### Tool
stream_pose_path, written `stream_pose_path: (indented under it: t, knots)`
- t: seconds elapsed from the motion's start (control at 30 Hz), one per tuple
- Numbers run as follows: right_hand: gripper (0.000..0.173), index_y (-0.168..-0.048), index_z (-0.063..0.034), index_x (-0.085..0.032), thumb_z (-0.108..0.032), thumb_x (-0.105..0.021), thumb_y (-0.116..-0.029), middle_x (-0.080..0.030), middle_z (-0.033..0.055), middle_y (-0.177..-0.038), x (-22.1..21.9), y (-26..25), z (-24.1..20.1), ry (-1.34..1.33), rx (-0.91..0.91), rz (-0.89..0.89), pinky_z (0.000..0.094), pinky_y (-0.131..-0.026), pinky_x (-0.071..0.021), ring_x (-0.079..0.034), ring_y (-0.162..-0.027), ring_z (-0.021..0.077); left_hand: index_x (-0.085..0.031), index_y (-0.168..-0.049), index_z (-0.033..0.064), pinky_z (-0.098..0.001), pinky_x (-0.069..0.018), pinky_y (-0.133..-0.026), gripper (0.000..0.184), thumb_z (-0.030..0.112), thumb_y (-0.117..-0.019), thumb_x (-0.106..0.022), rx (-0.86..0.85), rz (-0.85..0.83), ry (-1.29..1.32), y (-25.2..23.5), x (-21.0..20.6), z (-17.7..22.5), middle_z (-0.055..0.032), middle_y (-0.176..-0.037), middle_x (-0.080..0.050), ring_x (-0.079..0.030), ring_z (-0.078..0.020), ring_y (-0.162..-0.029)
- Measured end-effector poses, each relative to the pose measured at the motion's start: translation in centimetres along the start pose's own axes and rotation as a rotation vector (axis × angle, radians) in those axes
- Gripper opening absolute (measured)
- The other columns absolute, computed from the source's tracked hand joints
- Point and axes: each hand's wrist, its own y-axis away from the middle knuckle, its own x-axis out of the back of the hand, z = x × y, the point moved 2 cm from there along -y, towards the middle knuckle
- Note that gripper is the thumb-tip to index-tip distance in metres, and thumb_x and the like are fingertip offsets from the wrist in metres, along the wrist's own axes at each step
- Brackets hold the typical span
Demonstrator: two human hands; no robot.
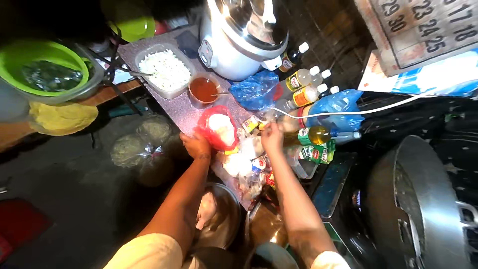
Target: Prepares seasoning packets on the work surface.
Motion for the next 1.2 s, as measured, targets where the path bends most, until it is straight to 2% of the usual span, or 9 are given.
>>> stream_pose_path:
  t: [0.07, 0.17, 0.5, 0.67, 0.83, 0.93, 1.0, 1.13, 1.2]
  knots:
    - [0.026, -0.114, 0.0020, -0.068, -0.018, -0.062, -0.0987, -0.069, 0.0228, -0.110, -1.4, 2.9, -1.5, 0.072, 0.103, -0.236, 0.0536, -0.093, -0.0551, -0.068, -0.102, 0.0347, -0.025, -0.159, 0.0103, -0.0594, -0.0505, -0.102, 0.061, 0.041, -0.1094, -0.040, 0.009, -0.011, 0.001, -0.2, -0.2, -0.1, -0.0260, -0.145, -0.054, -0.059, -0.0421, -0.128]
    - [0.035, -0.119, -0.0070, -0.072, -0.033, -0.055, -0.1018, -0.071, 0.0157, -0.120, -4.7, 5.5, -3.4, 0.302, 0.048, -0.565, 0.0554, -0.101, -0.0511, -0.067, -0.116, 0.0316, -0.027, -0.160, 0.0117, -0.0595, -0.0493, -0.103, 0.060, 0.041, -0.1089, -0.040, 0.008, 0.002, 0.012, -0.4, -0.5, -0.7, -0.0249, -0.148, -0.051, -0.058, -0.0416, -0.130]
    - [0.043, -0.127, -0.0034, -0.067, -0.031, -0.068, -0.0949, -0.066, 0.0170, -0.132, -7.3, 3.7, -4.9, 0.347, -0.233, -0.487, 0.0566, -0.103, -0.0485, -0.061, -0.126, 0.0334, -0.031, -0.157, 0.0105, -0.0576, -0.0521, -0.100, 0.059, 0.042, -0.1089, -0.043, -0.027, 0.054, 0.000, 0.1, -0.2, -0.1, -0.0244, -0.139, -0.060, -0.063, -0.0398, -0.124]
    - [0.026, -0.104, 0.0001, -0.073, -0.023, -0.073, -0.0921, -0.072, 0.0195, -0.106, -5.6, 2.4, -0.4, -0.094, -0.159, -0.295, 0.0553, -0.094, -0.0530, -0.069, -0.103, 0.0326, -0.029, -0.159, 0.0081, -0.0579, -0.0497, -0.104, 0.061, 0.041, -0.1096, -0.042, -0.031, 0.028, 0.025, 0.0, 0.2, 0.1, -0.0261, -0.144, -0.055, -0.060, -0.0413, -0.129]
    - [0.002, -0.095, 0.0013, -0.061, 0.000, -0.061, -0.0944, -0.061, 0.0103, -0.084, -1.1, 2.3, 2.7, -0.672, -0.159, -0.158, 0.0348, -0.068, -0.0522, -0.059, -0.075, 0.0171, -0.026, -0.159, 0.0085, -0.0588, -0.0496, -0.104, 0.062, 0.043, -0.1098, -0.039, -0.029, 0.021, 0.008, -0.3, -0.3, -0.3, -0.0265, -0.144, -0.055, -0.060, -0.0420, -0.128]
    - [0.025, -0.120, 0.0027, -0.055, 0.005, -0.045, -0.0969, -0.067, 0.0184, -0.107, 0.8, 1.2, 5.3, -0.986, -0.269, -0.050, 0.0423, -0.074, -0.0584, -0.068, -0.088, 0.0262, -0.025, -0.160, 0.0087, -0.0571, -0.0494, -0.105, 0.061, 0.042, -0.1102, -0.038, -0.015, 0.001, -0.009, -0.2, -0.2, 0.0, -0.0262, -0.144, -0.055, -0.059, -0.0411, -0.129]
    - [0.032, -0.127, 0.0018, -0.049, 0.008, -0.043, -0.0957, -0.066, 0.0199, -0.107, 1.2, -0.5, 6.7, -1.006, -0.355, 0.091, 0.0419, -0.068, -0.0566, -0.066, -0.083, 0.0268, -0.026, -0.160, 0.0073, -0.0563, -0.0493, -0.105, 0.061, 0.041, -0.1105, -0.038, -0.008, 0.007, -0.027, -0.2, -0.2, 0.2, -0.0270, -0.143, -0.055, -0.059, -0.0414, -0.129]
    - [0.055, -0.139, -0.0030, -0.046, -0.004, -0.068, -0.0892, -0.059, 0.0183, -0.113, 0.9, -4.5, 7.9, -0.890, -0.410, 0.190, 0.0433, -0.072, -0.0543, -0.060, -0.089, 0.0248, -0.025, -0.160, 0.0067, -0.0552, -0.0504, -0.104, 0.061, 0.041, -0.1106, -0.038, 0.010, 0.020, -0.039, -0.1, -0.2, 0.6, -0.0269, -0.140, -0.058, -0.061, -0.0407, -0.127]
    - [0.074, -0.147, -0.0033, -0.044, -0.019, -0.083, -0.0860, -0.059, 0.0226, -0.130, 0.5, -6.2, 7.1, -0.742, -0.379, 0.134, 0.0506, -0.091, -0.0542, -0.061, -0.110, 0.0315, -0.027, -0.158, 0.0056, -0.0550, -0.0514, -0.103, 0.060, 0.039, -0.1103, -0.039, 0.016, 0.032, -0.051, 0.0, -0.2, 0.7, -0.0268, -0.137, -0.060, -0.063, -0.0400, -0.124]
